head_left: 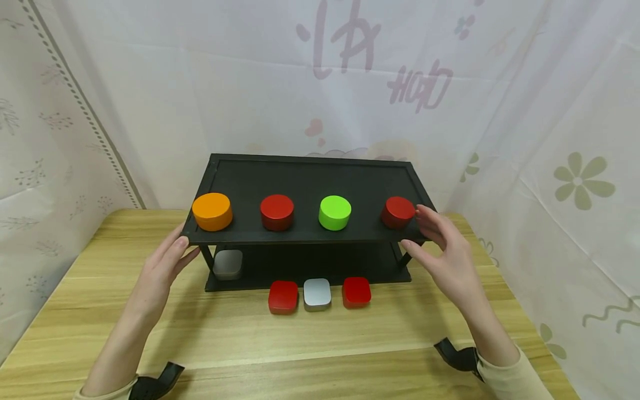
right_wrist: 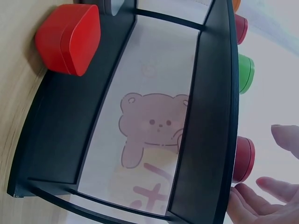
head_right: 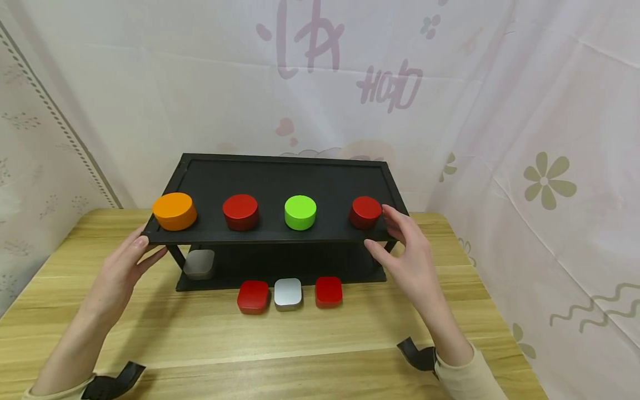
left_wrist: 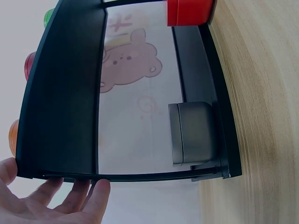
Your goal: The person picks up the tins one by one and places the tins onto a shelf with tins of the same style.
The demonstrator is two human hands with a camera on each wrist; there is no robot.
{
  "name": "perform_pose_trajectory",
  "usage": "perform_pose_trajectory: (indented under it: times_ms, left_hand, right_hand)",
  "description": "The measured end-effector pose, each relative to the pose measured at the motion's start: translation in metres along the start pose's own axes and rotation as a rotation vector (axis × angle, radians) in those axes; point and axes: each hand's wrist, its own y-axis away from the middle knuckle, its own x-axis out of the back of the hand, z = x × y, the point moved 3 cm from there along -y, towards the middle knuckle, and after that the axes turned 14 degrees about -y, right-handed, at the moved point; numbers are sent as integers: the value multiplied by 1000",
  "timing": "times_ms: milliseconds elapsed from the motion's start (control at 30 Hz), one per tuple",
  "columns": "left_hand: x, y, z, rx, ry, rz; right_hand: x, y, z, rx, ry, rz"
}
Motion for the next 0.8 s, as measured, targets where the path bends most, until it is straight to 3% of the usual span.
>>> perform_pose_trajectory:
  times_ms: [300,567,800]
  left_hand:
    - [0,0,0,-1,5,0]
    - [0,0,0,1,5,-2]
    - [0,0,-1,2,13,2]
  right_hand:
    - [-4,12,-31,-5,-8,14]
    - [0,17,-6,33,-20,40]
    - [-2,25,-4,46,-72,45]
